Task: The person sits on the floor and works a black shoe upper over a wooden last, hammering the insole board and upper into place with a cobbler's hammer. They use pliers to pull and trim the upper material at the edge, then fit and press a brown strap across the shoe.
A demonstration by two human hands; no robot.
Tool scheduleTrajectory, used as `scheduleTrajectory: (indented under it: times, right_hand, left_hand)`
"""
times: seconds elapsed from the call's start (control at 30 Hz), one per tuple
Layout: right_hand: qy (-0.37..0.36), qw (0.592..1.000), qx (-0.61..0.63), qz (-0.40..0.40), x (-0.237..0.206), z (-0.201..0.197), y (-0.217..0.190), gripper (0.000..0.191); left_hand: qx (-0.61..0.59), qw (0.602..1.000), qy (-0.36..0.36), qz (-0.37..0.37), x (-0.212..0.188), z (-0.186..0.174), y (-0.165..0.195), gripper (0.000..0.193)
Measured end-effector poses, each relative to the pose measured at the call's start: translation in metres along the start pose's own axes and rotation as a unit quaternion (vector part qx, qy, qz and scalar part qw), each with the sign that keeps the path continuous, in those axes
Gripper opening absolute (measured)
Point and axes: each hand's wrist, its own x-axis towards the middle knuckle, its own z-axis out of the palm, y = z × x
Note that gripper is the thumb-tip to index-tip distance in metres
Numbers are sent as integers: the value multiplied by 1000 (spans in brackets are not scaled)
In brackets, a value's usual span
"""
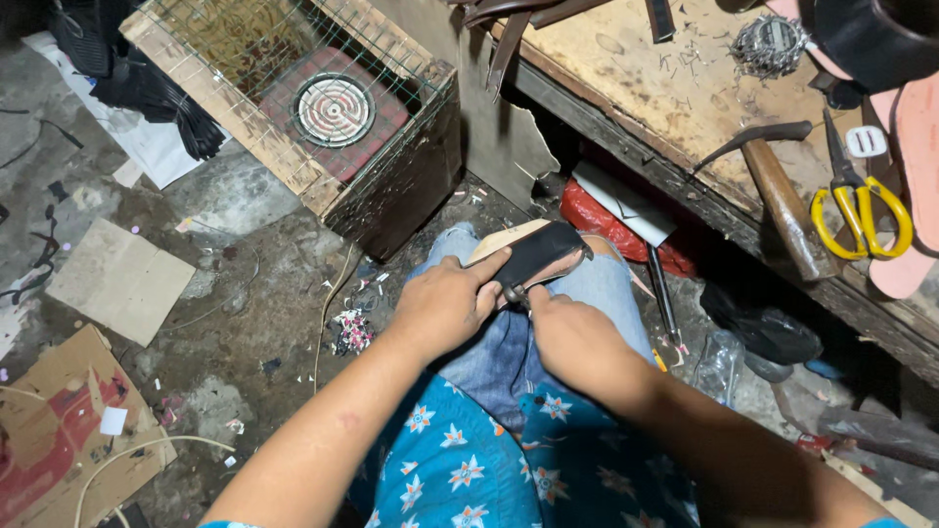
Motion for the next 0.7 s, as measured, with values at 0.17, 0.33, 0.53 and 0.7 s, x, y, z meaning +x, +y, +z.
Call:
scheduleTrajectory:
  times: [0.17, 0.33, 0.53, 0.7]
  right_hand:
    - [23, 1000, -9, -12, 6, 5, 4, 27]
    - [-2, 998, 64, -21, 6, -1, 14, 25]
    - [30, 999, -17, 9, 5, 3, 7, 20]
    - [21, 998, 56, -12, 9, 0, 16, 31]
  left_hand:
    - [4, 1000, 9, -18, 9, 1, 3, 50]
    - [-1, 1000, 3, -20, 8, 4, 3, 50]
    - [16, 1000, 26, -8, 17, 9, 5, 50]
    - [20, 1000, 4, -14, 18, 9, 7, 50]
